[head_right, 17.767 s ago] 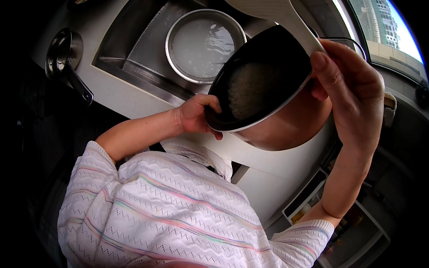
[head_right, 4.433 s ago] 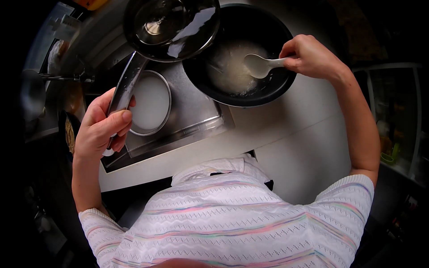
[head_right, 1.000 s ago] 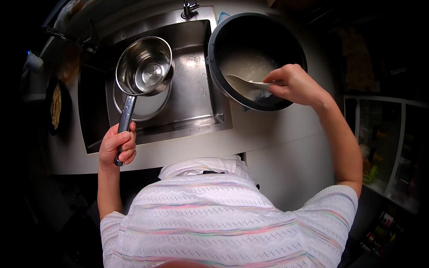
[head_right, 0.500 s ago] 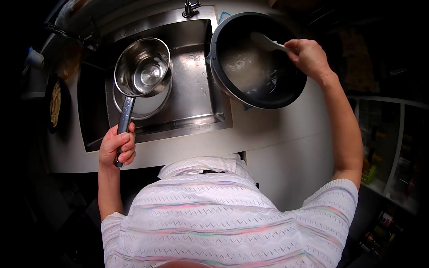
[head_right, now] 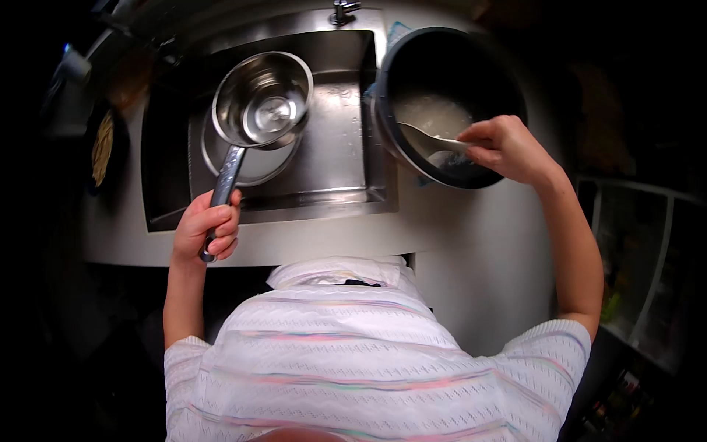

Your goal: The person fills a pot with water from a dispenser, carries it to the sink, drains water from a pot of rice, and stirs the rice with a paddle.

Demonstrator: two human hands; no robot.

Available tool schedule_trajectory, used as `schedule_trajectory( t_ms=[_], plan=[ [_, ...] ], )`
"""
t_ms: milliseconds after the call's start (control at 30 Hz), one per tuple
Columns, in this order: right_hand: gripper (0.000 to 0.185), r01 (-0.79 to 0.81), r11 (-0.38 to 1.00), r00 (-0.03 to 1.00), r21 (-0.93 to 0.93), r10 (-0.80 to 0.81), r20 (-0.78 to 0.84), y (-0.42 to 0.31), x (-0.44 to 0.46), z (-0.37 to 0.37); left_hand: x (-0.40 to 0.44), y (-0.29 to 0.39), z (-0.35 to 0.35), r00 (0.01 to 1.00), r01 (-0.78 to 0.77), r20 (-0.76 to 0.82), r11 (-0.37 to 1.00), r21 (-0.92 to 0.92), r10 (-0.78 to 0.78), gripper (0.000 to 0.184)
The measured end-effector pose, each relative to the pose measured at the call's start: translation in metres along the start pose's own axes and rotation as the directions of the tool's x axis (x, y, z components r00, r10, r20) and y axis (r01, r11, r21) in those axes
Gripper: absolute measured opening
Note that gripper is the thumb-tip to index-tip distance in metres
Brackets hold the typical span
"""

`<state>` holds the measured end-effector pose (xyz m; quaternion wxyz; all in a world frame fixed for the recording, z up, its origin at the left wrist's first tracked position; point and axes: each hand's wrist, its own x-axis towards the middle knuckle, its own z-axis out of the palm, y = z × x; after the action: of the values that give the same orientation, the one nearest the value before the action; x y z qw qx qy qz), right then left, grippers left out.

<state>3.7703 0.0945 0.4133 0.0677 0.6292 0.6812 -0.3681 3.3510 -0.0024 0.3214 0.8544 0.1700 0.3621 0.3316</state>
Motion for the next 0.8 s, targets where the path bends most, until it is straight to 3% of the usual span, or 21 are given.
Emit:
schedule_trajectory(
  t_ms=[67,300,433,467,567,700,800],
  plan=[
    [0.025,0.013,1.0,0.999,0.025,-0.012,-0.047,0.012,0.01,0.008,-0.001,0.002,0.001,0.999,0.018,-0.028,1.0,0.005,-0.018,0.017],
    [0.023,-0.048,0.928,0.939,-0.368,-0.084,-0.334,0.038,0.043,-0.012,-0.001,0.004,0.002,0.998,0.053,-0.023,0.997,-0.063,-0.054,0.016],
    [0.022,-0.06,0.977,0.909,-0.206,-0.032,-0.416,0.048,0.047,-0.029,0.0,0.002,0.004,0.998,0.05,-0.043,0.996,-0.076,-0.053,0.016],
    [0.022,-0.095,0.963,0.896,-0.253,-0.029,-0.444,0.044,0.046,-0.031,0.001,0.002,0.004,0.998,0.05,-0.045,0.996,-0.077,-0.053,0.016],
    [0.023,-0.113,0.936,0.91,-0.333,-0.037,-0.414,0.043,0.044,-0.017,0.002,0.0,0.002,0.997,0.059,-0.054,0.997,-0.053,-0.062,0.015],
    [0.025,0.016,0.982,0.976,-0.189,-0.057,-0.212,0.033,0.039,0.002,0.002,0.002,0.007,0.997,0.061,-0.054,0.997,-0.036,-0.063,0.016],
    [0.028,0.018,0.996,0.996,-0.09,-0.026,-0.08,0.03,0.028,0.007,0.003,0.0,0.005,0.998,0.044,-0.046,0.998,-0.036,-0.045,0.016]
  ],
)
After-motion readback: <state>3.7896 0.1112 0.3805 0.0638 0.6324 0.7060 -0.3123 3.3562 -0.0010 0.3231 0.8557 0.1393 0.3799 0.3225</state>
